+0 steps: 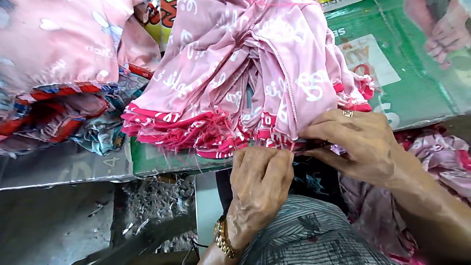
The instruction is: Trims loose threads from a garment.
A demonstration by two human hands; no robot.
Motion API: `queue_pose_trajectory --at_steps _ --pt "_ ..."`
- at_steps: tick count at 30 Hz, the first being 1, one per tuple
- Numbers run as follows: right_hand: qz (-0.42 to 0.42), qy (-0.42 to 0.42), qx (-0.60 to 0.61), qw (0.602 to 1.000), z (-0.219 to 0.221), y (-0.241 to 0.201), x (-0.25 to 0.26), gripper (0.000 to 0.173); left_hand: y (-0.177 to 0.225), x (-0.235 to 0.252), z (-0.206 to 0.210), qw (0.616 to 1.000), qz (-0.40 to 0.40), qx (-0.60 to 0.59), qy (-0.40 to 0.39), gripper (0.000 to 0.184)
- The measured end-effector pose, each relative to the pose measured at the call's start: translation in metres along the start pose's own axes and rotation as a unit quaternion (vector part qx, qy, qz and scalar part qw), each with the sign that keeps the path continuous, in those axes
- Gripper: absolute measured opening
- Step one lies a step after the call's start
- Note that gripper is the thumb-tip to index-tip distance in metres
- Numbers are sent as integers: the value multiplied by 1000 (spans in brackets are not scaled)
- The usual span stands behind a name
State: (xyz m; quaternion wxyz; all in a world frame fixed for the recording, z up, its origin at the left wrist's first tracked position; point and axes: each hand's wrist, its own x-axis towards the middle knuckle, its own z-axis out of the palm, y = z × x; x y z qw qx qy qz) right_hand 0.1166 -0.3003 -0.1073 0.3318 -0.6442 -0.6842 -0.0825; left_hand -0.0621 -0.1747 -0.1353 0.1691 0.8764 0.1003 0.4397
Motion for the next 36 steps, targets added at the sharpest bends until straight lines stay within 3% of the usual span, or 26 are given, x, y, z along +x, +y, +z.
queue_pose_trajectory --at_steps 9,24,28,30,33,36 --pt "-16 48 -56 997 5 -4 -7 17 10 1 3 997 44 33 -48 7" --pt "-37 81 -58 994 15 -1 -9 15 14 2 7 997 62 21 -45 7" --pt "-2 -21 -66 998 -5 -12 -11 17 16 -2 1 998 45 -32 -16 17" --pt "35 -46 11 998 -21 -16 -14 20 14 -2 -5 998 28 -49 5 23" --pt "93 10 223 970 -34 -14 -15 21 8 5 1 1000 16 -7 4 24" --pt "121 49 259 957 -23 -9 -3 25 2 11 21 995 30 77 -48 29"
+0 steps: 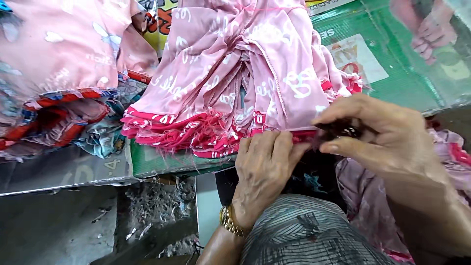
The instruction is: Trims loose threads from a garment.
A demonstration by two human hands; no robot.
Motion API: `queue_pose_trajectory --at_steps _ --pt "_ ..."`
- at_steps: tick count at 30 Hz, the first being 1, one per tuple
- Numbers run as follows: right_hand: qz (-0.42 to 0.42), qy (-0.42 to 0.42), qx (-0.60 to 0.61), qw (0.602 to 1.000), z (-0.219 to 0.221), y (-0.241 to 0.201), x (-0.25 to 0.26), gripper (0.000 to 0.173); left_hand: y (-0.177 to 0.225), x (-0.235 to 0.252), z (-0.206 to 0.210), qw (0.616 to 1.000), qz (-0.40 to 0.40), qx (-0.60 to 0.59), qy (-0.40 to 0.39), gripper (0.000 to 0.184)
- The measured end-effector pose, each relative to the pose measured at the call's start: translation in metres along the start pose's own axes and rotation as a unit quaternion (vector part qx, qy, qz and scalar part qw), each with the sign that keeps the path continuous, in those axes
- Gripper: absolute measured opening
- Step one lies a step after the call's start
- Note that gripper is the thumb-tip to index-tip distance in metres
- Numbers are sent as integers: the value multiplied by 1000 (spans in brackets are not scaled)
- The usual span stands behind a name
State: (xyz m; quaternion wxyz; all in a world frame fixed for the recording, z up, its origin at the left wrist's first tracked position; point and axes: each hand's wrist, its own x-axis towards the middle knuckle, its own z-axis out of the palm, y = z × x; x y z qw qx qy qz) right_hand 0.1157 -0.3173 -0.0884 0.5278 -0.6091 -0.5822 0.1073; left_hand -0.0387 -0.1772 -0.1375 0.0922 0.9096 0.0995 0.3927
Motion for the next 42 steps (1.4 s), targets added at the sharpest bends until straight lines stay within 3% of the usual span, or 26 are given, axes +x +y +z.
queue_pose_trajectory --at_steps 3,9,13,18,20,22,26,30,36,42 --pt "35 -13 32 999 12 20 10 22 -6 0 10 999 -9 10 -36 15" --pt "19 -65 97 993 4 31 8 26 -5 -7 -14 984 -95 -122 -83 10" --pt "-25 -93 11 995 3 36 3 25 -2 -9 -21 971 -129 -193 -54 8" --pt "-59 -69 -105 990 8 33 -3 22 -1 -11 -20 948 -162 -275 -19 5" --pt "-60 -50 -149 986 10 29 -6 21 1 -11 -19 950 -157 -268 -14 5" --pt "-44 -36 -172 983 10 24 -10 19 3 -12 -18 974 -120 -190 -14 8" --pt "11 5 -111 994 1 14 -22 25 7 -7 -13 998 -38 -44 19 14" --pt "24 27 -97 995 2 11 -24 27 4 -1 -1 999 -42 19 -15 20" --pt "-20 9 -184 983 7 14 -25 21 6 -8 -6 988 -113 -80 -61 8" --pt "-84 12 -308 948 14 9 -24 17 12 -14 -12 979 -132 -152 -16 9"
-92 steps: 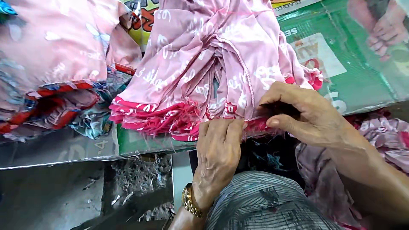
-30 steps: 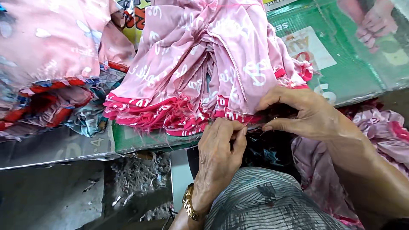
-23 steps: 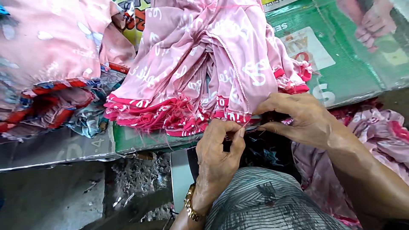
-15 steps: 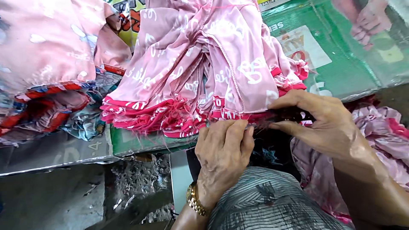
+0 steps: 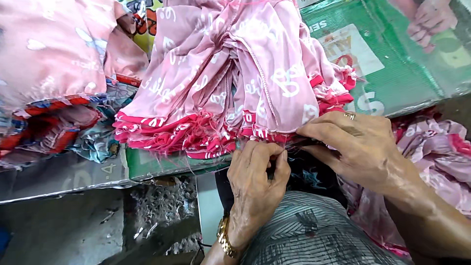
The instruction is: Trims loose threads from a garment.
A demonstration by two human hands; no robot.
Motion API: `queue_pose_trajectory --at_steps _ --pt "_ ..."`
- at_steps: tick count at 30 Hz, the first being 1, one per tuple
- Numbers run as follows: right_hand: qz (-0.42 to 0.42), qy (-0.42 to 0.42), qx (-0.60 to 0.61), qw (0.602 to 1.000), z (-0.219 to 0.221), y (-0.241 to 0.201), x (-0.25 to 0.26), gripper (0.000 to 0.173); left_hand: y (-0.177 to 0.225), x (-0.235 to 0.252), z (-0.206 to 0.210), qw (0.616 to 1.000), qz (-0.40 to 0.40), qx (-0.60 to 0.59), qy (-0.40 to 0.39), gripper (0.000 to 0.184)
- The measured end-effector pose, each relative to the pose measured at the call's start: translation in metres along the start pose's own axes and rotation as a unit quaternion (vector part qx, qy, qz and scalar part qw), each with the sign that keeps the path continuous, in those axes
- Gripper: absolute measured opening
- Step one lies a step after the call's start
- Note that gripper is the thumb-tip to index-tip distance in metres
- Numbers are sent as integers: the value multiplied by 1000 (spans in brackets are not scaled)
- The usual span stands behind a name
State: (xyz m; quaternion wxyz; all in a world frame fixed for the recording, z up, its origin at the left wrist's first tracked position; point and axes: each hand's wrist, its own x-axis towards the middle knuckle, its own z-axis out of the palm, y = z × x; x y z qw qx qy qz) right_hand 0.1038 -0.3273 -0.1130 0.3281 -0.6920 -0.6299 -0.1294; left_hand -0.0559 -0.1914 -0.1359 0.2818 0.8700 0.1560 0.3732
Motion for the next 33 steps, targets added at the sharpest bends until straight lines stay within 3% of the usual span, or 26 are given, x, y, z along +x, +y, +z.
queue_pose_trajectory --at_steps 13,20,23,26,28,30,33 --pt "-25 39 -6 999 9 1 5 15 6 -3 4 999 40 11 14 12" --pt "-17 -7 7 1000 6 3 2 17 5 -5 0 998 58 -2 2 14" --pt "14 -92 107 990 -13 6 -3 21 -3 -4 -7 998 48 -25 36 18" --pt "47 -54 243 967 -19 3 3 21 -12 8 -7 998 42 24 38 25" --pt "45 -17 210 977 -10 0 14 23 -18 17 0 994 61 88 10 26" --pt "28 -15 93 995 3 2 23 25 -24 21 7 986 94 139 17 18" --pt "11 -35 0 999 15 8 26 13 -27 18 4 981 107 159 30 18"
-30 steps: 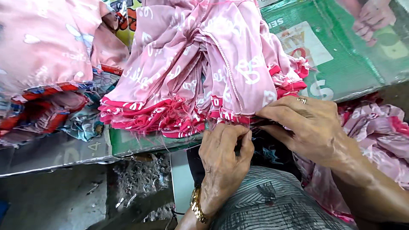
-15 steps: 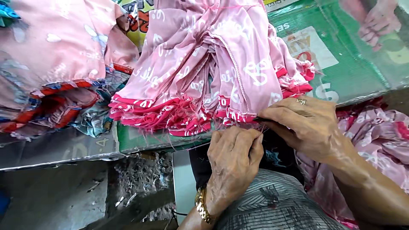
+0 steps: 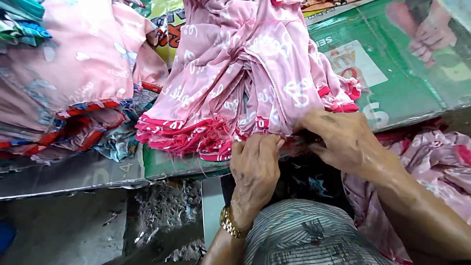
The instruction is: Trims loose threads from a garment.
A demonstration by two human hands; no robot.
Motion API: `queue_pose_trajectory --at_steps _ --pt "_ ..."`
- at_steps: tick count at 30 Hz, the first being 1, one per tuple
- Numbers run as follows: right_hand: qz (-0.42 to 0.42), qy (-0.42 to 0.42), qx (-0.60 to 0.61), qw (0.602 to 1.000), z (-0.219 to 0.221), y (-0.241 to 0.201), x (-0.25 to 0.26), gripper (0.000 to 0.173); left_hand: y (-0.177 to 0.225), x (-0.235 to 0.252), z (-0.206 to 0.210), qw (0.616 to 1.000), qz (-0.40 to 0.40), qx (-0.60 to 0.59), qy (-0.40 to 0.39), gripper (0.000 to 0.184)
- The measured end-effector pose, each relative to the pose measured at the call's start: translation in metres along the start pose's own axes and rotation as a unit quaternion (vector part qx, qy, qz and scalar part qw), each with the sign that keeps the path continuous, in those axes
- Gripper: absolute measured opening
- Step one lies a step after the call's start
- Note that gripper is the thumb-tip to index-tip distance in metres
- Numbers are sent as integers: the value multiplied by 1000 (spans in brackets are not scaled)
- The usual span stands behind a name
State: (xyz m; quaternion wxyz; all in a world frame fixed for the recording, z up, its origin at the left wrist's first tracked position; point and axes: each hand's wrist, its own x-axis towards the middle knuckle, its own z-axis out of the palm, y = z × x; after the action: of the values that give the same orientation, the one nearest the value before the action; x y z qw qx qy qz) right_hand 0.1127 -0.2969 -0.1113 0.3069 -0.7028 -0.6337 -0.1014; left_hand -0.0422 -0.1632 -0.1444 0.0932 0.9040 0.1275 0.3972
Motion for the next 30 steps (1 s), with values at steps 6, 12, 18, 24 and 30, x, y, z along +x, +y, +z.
queue_pose_trajectory --at_steps 6,12,18,24,30 --pt "18 11 34 999 6 10 -5 14 -2 -6 -5 997 -17 -75 7 25" --pt "27 50 192 980 -3 13 4 13 -10 15 7 995 67 -49 50 26" --pt "50 60 295 952 -15 7 17 16 -7 37 7 985 7 -153 80 20" --pt "20 35 354 934 -17 -1 12 18 -1 46 5 917 -72 -376 114 11" --pt "40 76 340 936 -21 -2 8 15 13 60 -6 818 -162 -545 86 13"
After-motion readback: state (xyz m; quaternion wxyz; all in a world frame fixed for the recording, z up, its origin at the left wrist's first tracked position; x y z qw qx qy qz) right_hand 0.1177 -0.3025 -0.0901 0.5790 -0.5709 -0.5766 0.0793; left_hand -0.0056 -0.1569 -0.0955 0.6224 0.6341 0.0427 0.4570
